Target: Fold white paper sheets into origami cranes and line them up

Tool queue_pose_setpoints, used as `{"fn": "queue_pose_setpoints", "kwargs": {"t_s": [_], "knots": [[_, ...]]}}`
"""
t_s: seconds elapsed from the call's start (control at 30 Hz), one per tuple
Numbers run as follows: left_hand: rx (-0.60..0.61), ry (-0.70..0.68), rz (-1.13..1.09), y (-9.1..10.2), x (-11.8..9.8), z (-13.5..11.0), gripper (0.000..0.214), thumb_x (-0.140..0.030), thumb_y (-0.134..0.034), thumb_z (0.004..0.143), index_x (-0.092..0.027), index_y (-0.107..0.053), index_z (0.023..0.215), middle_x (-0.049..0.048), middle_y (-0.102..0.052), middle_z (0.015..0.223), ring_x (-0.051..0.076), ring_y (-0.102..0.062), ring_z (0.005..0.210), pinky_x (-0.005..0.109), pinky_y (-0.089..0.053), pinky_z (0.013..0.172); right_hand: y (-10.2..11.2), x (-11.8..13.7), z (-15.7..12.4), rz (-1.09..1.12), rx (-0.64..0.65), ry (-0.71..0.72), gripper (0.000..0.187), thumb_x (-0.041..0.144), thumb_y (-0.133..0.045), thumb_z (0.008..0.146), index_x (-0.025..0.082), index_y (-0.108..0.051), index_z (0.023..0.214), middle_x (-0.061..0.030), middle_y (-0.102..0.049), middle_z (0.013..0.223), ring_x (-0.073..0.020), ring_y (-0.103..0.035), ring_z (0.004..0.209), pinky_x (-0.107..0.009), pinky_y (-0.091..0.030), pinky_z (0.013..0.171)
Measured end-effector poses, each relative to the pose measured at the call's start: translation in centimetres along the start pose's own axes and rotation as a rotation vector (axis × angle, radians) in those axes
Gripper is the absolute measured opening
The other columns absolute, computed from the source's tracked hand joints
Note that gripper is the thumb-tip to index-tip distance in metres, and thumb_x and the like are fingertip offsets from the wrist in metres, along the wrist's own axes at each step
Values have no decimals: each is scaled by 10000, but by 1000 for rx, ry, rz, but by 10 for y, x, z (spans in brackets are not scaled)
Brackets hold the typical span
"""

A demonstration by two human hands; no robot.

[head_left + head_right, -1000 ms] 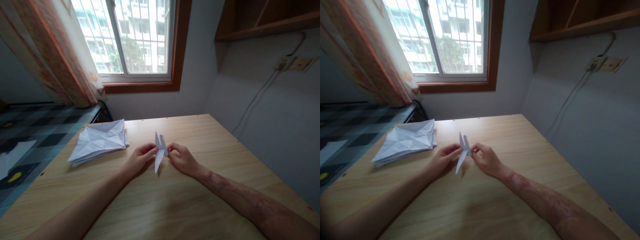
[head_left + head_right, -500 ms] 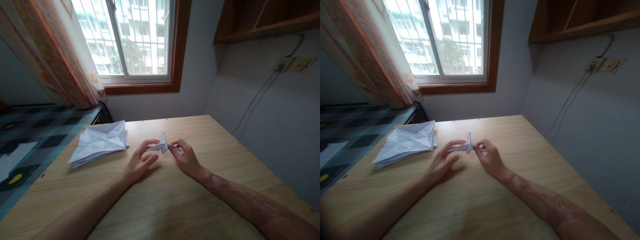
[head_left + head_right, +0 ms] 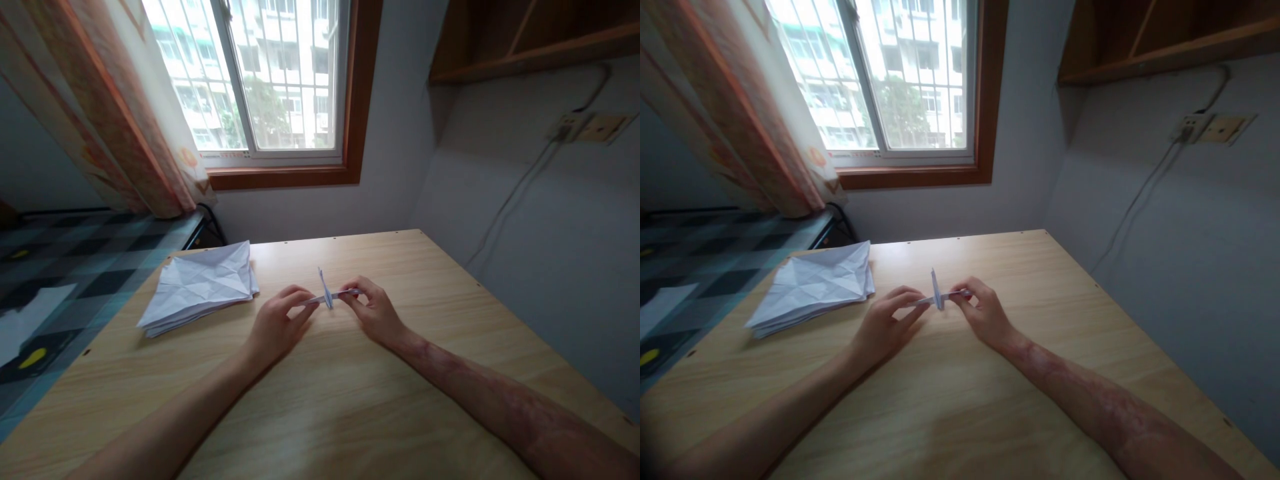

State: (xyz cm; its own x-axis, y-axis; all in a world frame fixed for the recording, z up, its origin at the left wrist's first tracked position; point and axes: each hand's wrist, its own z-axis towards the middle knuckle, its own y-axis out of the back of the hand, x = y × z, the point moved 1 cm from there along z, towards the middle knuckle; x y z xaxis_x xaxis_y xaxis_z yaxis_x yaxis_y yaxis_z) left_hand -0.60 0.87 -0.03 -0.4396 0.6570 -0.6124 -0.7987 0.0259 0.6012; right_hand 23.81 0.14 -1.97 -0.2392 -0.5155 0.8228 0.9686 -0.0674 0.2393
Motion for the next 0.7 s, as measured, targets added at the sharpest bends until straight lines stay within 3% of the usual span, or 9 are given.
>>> {"fn": "queue_pose_setpoints", "kwargs": {"t_s": [0.07,0.2,0.33,0.5,0.7], "knots": [[-3,-19,36,2,2,0,165,-331,-683,1082,-226,-806,1049,78,-763,1050,189,-710,877,236,-528,608,2,-5,2,5,22,-9,108,326,-765,1021,245,-782,953,-30,-761,939,-225,-682,912,-354,-522,847],[-50,-57,56,4,4,0,133,-280,-684,1074,-227,-789,1013,60,-762,1017,184,-713,878,252,-568,681,7,-11,7,4,34,-42,119,342,-775,1002,239,-787,942,-28,-765,928,-222,-679,892,-349,-519,822],[-41,-44,62,4,4,1,128,-283,-690,1073,-232,-792,1014,58,-771,1023,182,-720,867,244,-550,643,7,-13,7,2,52,-55,132,359,-775,996,241,-787,939,-29,-776,930,-227,-694,909,-358,-534,847],[-75,-51,104,5,4,2,139,-272,-683,1076,-246,-799,1004,49,-788,1016,201,-746,922,306,-585,809,7,-11,7,2,51,-49,143,368,-780,988,238,-793,930,-33,-786,941,-227,-704,925,-368,-555,877],[-87,-25,166,4,9,3,135,-272,-682,1059,-250,-796,992,54,-797,1026,222,-755,938,345,-587,842,15,-10,13,-25,72,-102,126,351,-798,946,236,-818,899,-31,-804,924,-224,-722,915,-368,-561,887]]}}
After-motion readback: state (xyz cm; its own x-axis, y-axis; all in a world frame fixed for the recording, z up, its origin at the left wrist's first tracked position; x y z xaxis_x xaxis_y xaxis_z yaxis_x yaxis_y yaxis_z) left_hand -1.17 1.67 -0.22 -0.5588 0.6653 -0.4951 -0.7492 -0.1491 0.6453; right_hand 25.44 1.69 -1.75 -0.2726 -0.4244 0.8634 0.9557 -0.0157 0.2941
